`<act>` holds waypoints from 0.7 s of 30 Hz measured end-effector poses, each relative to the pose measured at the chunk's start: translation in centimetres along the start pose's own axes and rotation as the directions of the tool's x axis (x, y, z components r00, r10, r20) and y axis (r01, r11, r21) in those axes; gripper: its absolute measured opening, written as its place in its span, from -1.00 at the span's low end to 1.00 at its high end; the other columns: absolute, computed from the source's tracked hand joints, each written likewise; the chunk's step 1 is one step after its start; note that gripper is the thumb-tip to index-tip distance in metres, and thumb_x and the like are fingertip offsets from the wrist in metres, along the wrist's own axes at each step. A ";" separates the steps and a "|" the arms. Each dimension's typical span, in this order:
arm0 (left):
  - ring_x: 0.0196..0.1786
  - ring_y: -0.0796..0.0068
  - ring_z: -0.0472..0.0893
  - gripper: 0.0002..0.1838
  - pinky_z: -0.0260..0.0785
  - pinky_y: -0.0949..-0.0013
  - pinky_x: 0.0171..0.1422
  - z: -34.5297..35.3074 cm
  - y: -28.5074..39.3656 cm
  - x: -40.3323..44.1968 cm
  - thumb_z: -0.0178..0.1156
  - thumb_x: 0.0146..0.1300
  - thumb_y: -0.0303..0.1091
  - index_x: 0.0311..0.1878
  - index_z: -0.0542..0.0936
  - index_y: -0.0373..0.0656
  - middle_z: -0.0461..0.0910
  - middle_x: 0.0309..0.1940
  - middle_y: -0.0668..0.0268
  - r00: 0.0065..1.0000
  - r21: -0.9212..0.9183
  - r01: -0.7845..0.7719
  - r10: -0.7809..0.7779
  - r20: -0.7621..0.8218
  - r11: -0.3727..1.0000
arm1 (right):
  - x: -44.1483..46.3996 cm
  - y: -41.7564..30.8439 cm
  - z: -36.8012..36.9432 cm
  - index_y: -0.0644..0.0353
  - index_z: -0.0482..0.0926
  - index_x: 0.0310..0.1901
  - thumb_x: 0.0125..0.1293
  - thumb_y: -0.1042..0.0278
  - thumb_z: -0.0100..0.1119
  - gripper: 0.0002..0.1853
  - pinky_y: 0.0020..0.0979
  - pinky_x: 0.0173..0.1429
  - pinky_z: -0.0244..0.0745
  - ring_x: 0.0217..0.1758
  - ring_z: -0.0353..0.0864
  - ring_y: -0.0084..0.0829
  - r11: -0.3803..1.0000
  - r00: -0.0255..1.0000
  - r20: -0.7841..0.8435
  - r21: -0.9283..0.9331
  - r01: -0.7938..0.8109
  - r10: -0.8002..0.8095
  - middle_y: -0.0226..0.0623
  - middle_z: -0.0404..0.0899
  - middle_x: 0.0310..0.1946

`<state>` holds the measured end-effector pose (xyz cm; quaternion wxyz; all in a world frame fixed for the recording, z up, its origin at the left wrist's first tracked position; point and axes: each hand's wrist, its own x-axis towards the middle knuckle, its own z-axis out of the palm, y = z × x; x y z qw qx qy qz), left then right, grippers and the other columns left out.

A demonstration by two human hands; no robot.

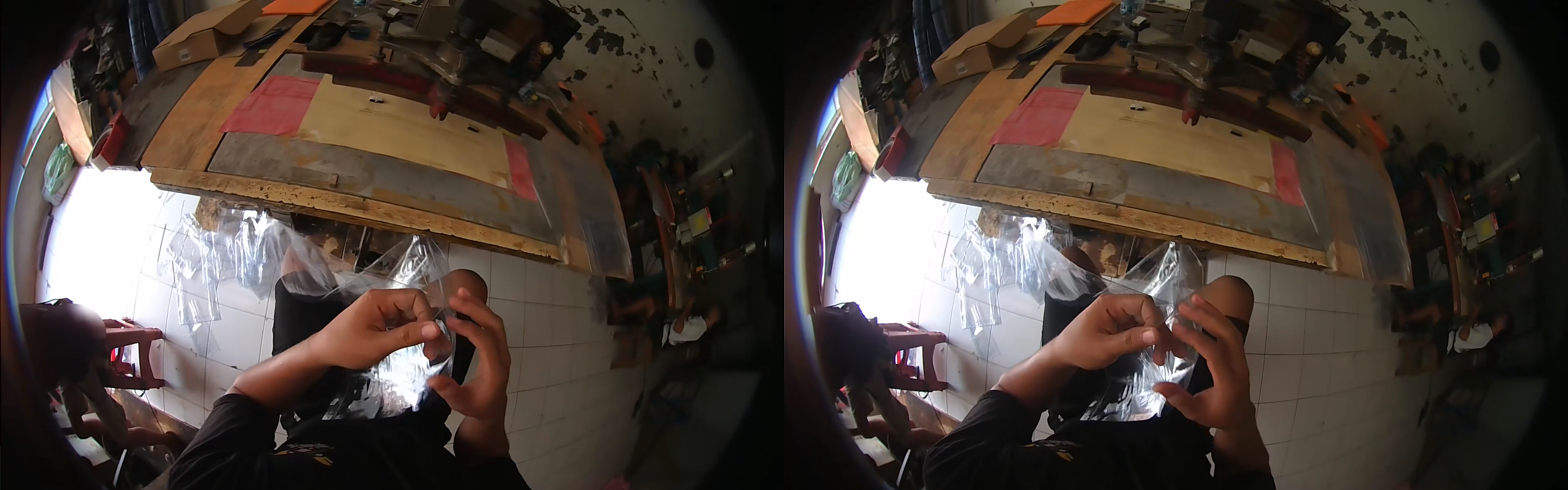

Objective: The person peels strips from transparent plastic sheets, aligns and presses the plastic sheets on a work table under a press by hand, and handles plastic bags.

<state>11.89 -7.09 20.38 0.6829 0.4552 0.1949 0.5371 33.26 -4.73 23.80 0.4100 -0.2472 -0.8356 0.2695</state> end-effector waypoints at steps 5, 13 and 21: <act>-0.01 0.55 0.73 -0.84 0.58 0.40 0.16 0.6 1.4 0.1 0.31 0.53 -0.40 -0.06 0.63 -0.33 0.77 -0.13 0.24 1.000 0.177 0.001 0.002 -0.012 0.984 | 0.8 0.0 -1.4 0.32 0.61 0.24 0.22 0.29 0.57 -0.42 -0.11 0.46 0.50 0.41 0.60 -0.03 0.989 0.995 0.062 0.115 -0.087 0.081 0.04 0.58 0.33; -0.11 0.35 0.80 -0.86 0.61 0.32 -0.01 1.9 1.7 0.5 0.38 0.43 -0.43 -0.05 0.73 -0.29 0.80 -0.16 0.20 0.974 0.603 -0.142 0.219 -0.056 0.785 | 2.5 -0.4 -2.3 0.31 0.68 0.13 0.14 0.37 0.62 -0.48 -0.19 0.36 0.56 0.35 0.68 -0.09 0.992 0.996 0.084 -0.120 0.025 -0.015 -0.12 0.77 0.13; -0.22 0.16 0.80 -0.77 0.62 0.24 -0.13 2.0 0.9 1.0 0.34 0.37 -0.50 0.07 0.72 -0.21 0.78 -0.21 0.17 0.946 0.768 -0.201 0.324 -0.009 0.608 | 2.7 0.2 -1.9 0.26 0.73 -0.04 0.17 0.52 0.58 -0.68 -0.28 0.21 0.60 0.15 0.80 -0.19 0.993 0.999 -0.002 -0.104 -0.047 0.047 -0.19 0.83 -0.06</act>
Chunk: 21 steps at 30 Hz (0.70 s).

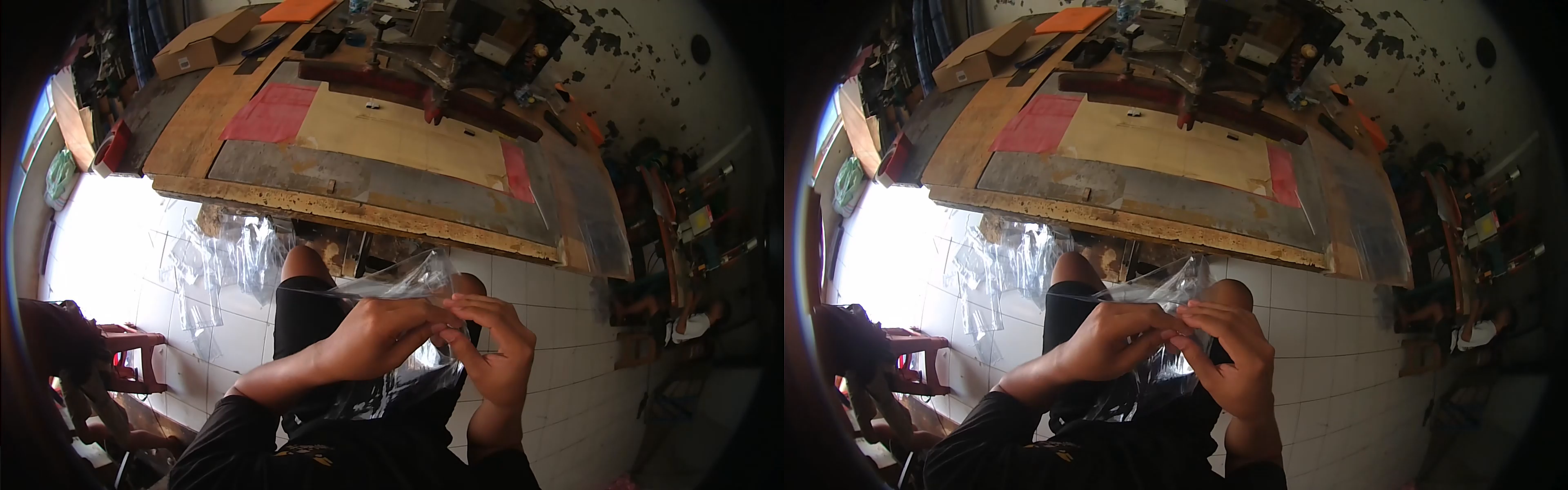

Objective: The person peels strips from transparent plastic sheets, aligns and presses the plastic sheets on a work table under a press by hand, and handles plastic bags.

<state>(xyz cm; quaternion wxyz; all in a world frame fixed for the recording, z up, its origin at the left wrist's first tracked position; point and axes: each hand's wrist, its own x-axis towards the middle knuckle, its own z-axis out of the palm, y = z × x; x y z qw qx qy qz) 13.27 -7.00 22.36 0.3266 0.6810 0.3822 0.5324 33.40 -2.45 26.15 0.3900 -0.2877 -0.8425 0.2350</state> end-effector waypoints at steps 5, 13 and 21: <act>-0.29 0.28 0.79 -0.70 0.60 0.30 -0.20 0.1 0.0 -0.5 0.35 0.39 -0.51 0.15 0.63 -0.25 0.78 -0.28 0.21 1.000 0.031 0.020 -0.020 -0.001 0.999 | -0.2 0.1 0.1 0.24 0.75 -0.10 0.18 0.55 0.56 -0.75 -0.32 0.10 0.62 -0.01 0.81 -0.26 1.000 0.999 -0.041 -0.005 -0.018 0.018 -0.23 0.83 -0.12; -0.46 0.51 0.69 -0.29 0.52 0.39 -0.36 -0.9 -1.9 -2.5 0.56 0.25 -0.23 0.42 0.47 -0.11 0.72 -0.42 0.39 0.966 0.229 0.238 -0.206 -0.155 0.944 | -0.5 1.5 -0.8 0.30 0.74 -0.19 0.23 0.60 0.51 -0.86 -0.45 -0.04 0.52 -0.18 0.67 -0.49 0.964 0.945 -0.200 0.116 -0.238 0.257 -0.26 0.75 -0.29; -0.34 0.46 0.74 -0.48 0.55 0.36 -0.20 -4.2 -7.0 -5.5 0.60 0.17 -0.29 0.19 0.65 -0.12 0.72 -0.41 0.33 0.870 0.277 0.446 -0.338 -0.360 0.851 | -0.1 2.4 -2.1 0.32 0.73 -0.20 0.26 0.61 0.48 -0.88 -0.48 0.00 0.43 -0.18 0.56 -0.55 0.924 0.919 -0.206 0.262 -0.278 0.335 -0.33 0.71 -0.29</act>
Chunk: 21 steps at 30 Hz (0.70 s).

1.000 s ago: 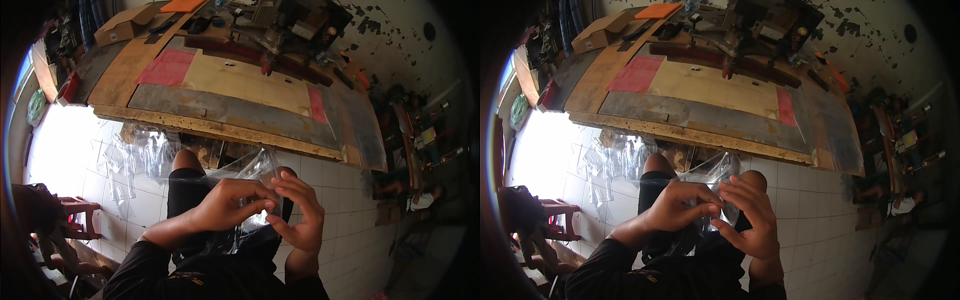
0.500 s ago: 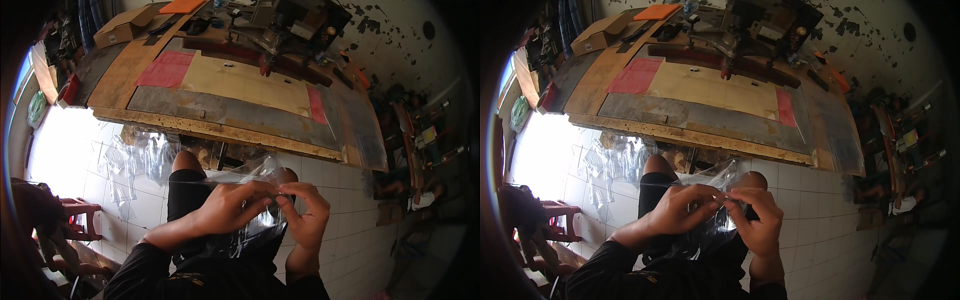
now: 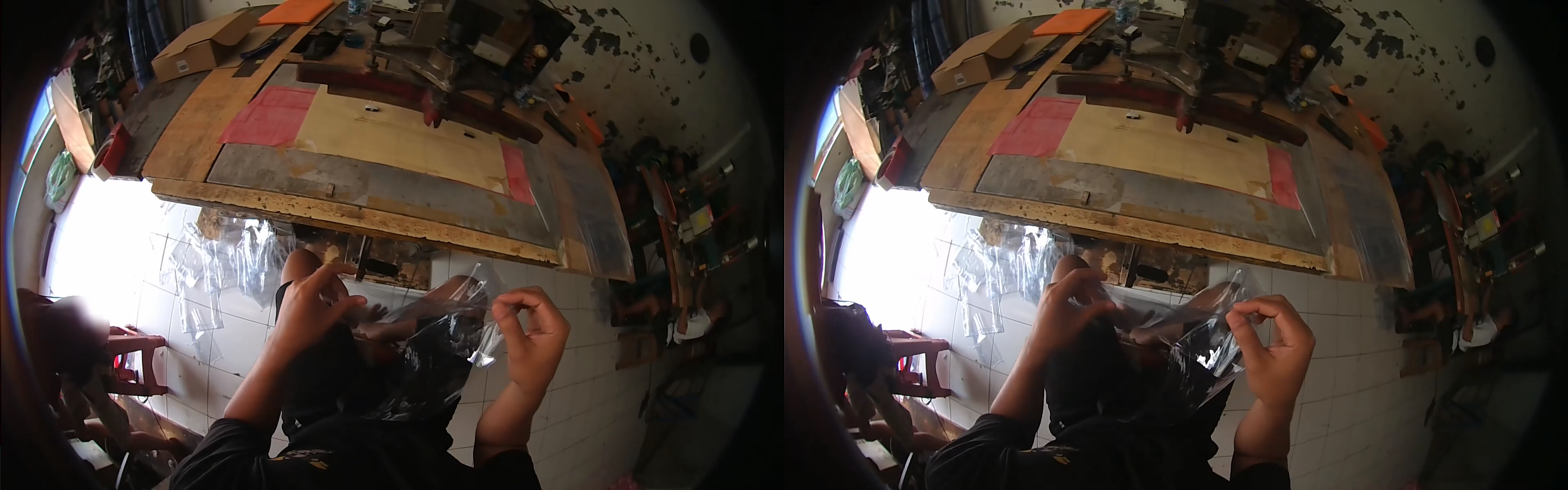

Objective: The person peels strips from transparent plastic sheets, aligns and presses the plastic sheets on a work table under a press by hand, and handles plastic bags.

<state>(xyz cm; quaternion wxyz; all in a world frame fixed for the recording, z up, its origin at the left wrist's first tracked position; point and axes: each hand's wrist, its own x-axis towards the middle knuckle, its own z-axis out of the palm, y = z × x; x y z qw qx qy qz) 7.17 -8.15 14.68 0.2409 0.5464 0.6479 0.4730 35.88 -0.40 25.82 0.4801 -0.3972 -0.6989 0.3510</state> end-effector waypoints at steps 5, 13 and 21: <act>-0.27 0.42 0.75 -0.64 0.57 0.33 -0.09 -1.3 -1.6 0.6 0.61 0.13 -0.33 -0.03 0.72 -0.16 0.70 -0.38 0.32 0.999 0.010 0.033 -0.032 -0.040 0.999 | 0.8 0.0 -0.5 0.35 0.71 -0.17 0.28 0.64 0.43 -0.88 -0.49 0.03 0.43 -0.17 0.56 -0.56 0.999 0.999 -0.004 0.040 -0.031 0.031 -0.32 0.69 -0.27; -0.02 0.40 0.71 -0.74 0.51 0.35 0.04 -3.9 0.5 2.5 0.57 0.18 -0.31 -0.14 0.72 -0.18 0.70 -0.16 0.31 0.973 0.077 -0.193 0.201 -0.110 0.978 | 2.6 2.1 -2.5 0.38 0.65 -0.09 0.42 0.59 0.32 -0.90 -0.48 0.09 0.46 -0.12 0.60 -0.57 0.993 0.990 -0.114 0.095 -0.071 0.081 -0.34 0.67 -0.22; -0.11 0.59 0.72 -0.77 0.53 0.44 0.04 -4.0 1.2 11.2 0.43 0.42 -0.31 -0.07 0.67 -0.29 0.76 -0.23 0.32 0.997 -0.447 -0.010 0.044 0.066 0.894 | 9.2 9.1 -1.9 0.35 0.63 -0.05 0.54 0.36 0.30 -0.81 -0.48 0.12 0.50 -0.11 0.65 -0.52 0.977 0.977 -0.160 0.181 -0.114 0.144 -0.32 0.68 -0.18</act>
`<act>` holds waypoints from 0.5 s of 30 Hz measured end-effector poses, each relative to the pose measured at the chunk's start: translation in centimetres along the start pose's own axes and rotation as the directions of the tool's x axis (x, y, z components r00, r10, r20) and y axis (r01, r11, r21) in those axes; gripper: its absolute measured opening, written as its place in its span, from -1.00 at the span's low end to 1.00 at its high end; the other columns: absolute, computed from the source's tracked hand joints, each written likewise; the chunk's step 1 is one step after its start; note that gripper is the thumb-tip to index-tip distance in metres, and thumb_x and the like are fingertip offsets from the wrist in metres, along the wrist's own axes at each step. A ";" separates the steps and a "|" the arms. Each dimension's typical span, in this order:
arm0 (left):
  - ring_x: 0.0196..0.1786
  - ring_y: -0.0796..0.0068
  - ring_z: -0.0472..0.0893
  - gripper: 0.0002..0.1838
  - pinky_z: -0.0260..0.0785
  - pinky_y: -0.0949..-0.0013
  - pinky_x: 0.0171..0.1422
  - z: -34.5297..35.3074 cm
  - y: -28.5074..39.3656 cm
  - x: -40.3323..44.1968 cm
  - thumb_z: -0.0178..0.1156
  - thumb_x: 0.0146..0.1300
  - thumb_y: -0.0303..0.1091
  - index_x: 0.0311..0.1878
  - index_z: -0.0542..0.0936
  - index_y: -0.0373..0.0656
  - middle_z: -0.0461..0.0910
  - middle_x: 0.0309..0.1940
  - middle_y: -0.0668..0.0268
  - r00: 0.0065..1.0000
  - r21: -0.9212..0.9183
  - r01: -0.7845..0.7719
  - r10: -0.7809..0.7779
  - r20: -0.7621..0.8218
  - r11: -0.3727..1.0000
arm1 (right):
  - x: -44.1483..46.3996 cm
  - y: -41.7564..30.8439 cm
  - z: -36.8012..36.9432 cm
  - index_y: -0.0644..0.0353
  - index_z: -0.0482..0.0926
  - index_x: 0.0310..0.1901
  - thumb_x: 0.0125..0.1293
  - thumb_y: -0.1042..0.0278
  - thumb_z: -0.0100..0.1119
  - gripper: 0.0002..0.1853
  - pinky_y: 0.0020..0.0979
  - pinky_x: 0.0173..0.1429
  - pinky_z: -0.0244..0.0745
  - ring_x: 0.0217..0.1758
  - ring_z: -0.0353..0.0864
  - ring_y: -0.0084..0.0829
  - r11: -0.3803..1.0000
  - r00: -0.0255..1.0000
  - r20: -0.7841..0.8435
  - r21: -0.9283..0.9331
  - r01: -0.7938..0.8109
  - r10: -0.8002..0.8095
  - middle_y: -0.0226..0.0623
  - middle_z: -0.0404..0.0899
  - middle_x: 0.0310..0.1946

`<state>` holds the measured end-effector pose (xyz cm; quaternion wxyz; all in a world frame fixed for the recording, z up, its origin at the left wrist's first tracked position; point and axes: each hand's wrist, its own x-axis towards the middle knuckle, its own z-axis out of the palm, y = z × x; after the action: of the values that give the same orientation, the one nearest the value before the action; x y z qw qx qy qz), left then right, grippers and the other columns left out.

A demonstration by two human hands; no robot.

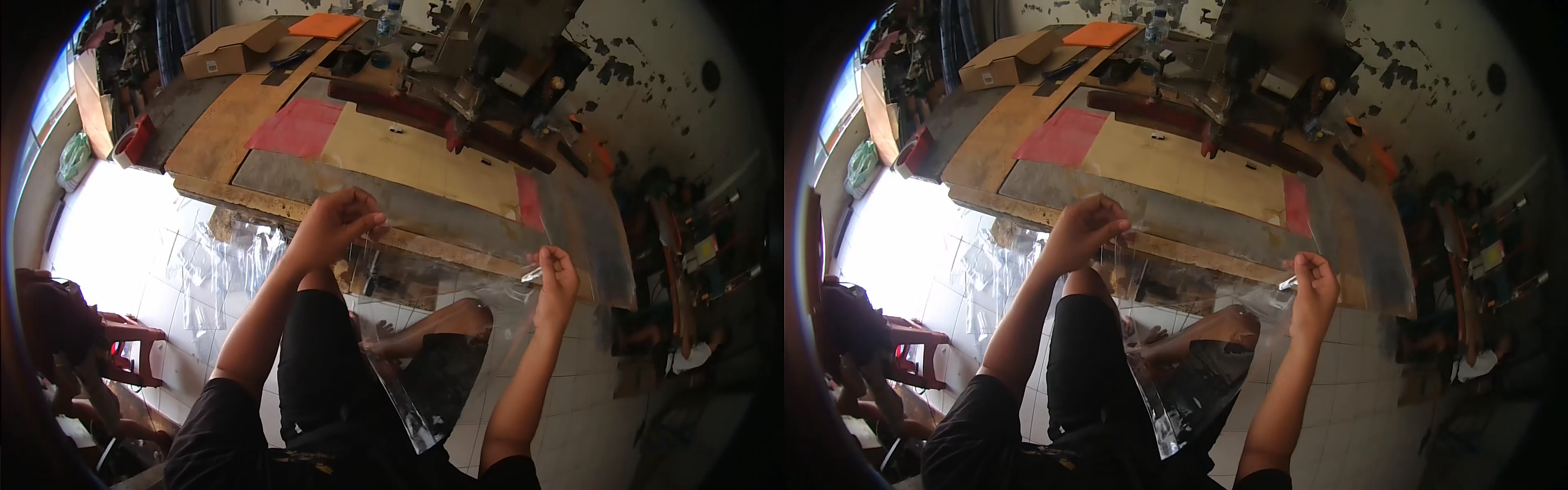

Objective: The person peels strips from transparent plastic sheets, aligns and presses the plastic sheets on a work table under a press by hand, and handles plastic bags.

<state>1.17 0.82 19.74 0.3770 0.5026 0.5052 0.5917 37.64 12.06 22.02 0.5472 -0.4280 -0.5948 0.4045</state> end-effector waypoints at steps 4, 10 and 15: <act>-0.14 0.63 0.74 -0.75 0.54 0.46 -0.02 -1.3 -1.8 4.4 0.40 0.45 -0.29 -0.01 0.68 -0.29 0.81 -0.24 0.29 0.999 0.166 -0.046 0.046 0.003 0.985 | 4.0 5.0 0.8 0.33 0.64 -0.05 0.54 0.31 0.32 -0.79 -0.49 -0.01 0.52 -0.20 0.66 -0.56 0.993 0.983 0.151 0.019 -0.112 0.108 -0.37 0.68 -0.24; -0.17 0.63 0.74 -0.71 0.53 0.48 -0.05 -1.4 -4.0 5.3 0.41 0.44 -0.30 0.06 0.70 -0.31 0.83 -0.26 0.29 0.997 0.249 -0.028 0.043 -0.058 0.968 | 4.9 8.8 1.3 0.26 0.66 -0.04 0.51 0.25 0.37 -0.77 -0.53 -0.11 0.49 -0.24 0.62 -0.62 0.993 0.984 0.137 -0.006 -0.115 0.115 -0.44 0.68 -0.24; -0.27 0.69 0.67 -0.70 0.50 0.50 -0.14 -1.2 -4.1 5.0 0.40 0.45 -0.28 0.06 0.72 -0.33 0.83 -0.24 0.29 0.997 0.193 0.024 -0.009 -0.081 0.981 | 4.3 8.9 0.8 0.25 0.67 -0.01 0.49 0.24 0.40 -0.74 -0.53 -0.11 0.50 -0.24 0.62 -0.61 0.995 0.990 0.116 0.054 -0.081 0.074 -0.45 0.66 -0.22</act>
<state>-1.29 6.18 16.83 0.3108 0.5086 0.5791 0.5562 37.25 18.87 14.80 0.5086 -0.4107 -0.5959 0.4664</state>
